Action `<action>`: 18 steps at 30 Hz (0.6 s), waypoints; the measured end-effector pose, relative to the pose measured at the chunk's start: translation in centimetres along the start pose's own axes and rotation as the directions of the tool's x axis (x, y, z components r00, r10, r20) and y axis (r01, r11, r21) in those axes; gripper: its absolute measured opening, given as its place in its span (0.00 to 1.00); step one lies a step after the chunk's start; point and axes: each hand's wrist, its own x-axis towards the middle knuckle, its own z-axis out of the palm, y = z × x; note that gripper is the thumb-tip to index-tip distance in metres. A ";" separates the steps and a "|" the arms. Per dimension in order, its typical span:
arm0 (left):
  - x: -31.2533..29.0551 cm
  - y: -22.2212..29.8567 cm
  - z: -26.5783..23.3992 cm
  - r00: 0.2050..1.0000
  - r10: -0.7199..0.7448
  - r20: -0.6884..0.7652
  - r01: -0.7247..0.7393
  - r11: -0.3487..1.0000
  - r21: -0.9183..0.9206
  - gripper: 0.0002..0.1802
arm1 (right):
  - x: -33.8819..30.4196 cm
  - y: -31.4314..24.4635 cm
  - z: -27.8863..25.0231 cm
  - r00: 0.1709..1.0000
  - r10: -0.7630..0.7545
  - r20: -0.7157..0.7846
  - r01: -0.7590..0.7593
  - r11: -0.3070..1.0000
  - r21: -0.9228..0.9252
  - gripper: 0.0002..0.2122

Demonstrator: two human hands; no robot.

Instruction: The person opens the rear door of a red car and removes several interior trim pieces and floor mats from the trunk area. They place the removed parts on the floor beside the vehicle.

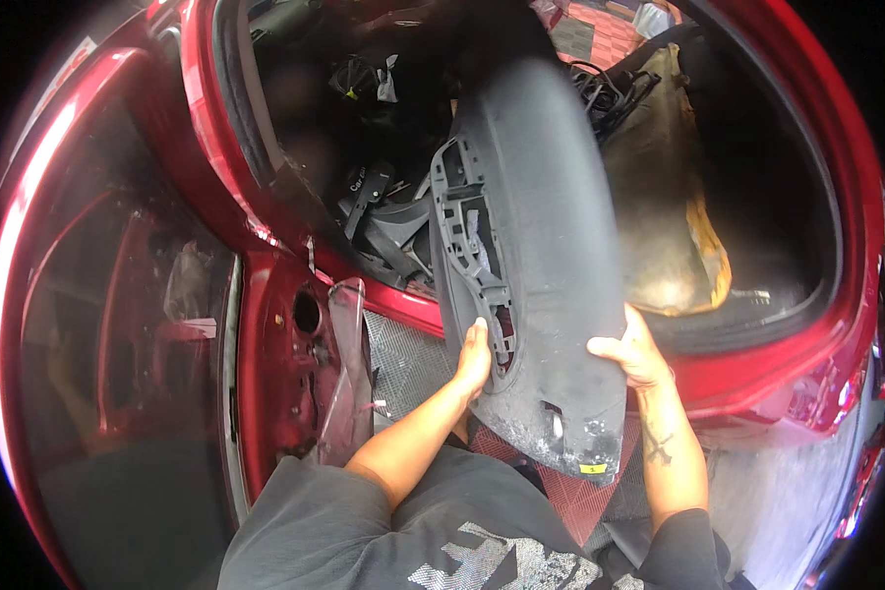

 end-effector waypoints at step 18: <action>-4.2 11.8 -15.0 0.889 0.255 -0.381 -0.340 0.924 -0.175 0.59 | -28.0 10.8 0.7 0.948 0.273 0.167 -0.132 0.809 -0.573 0.29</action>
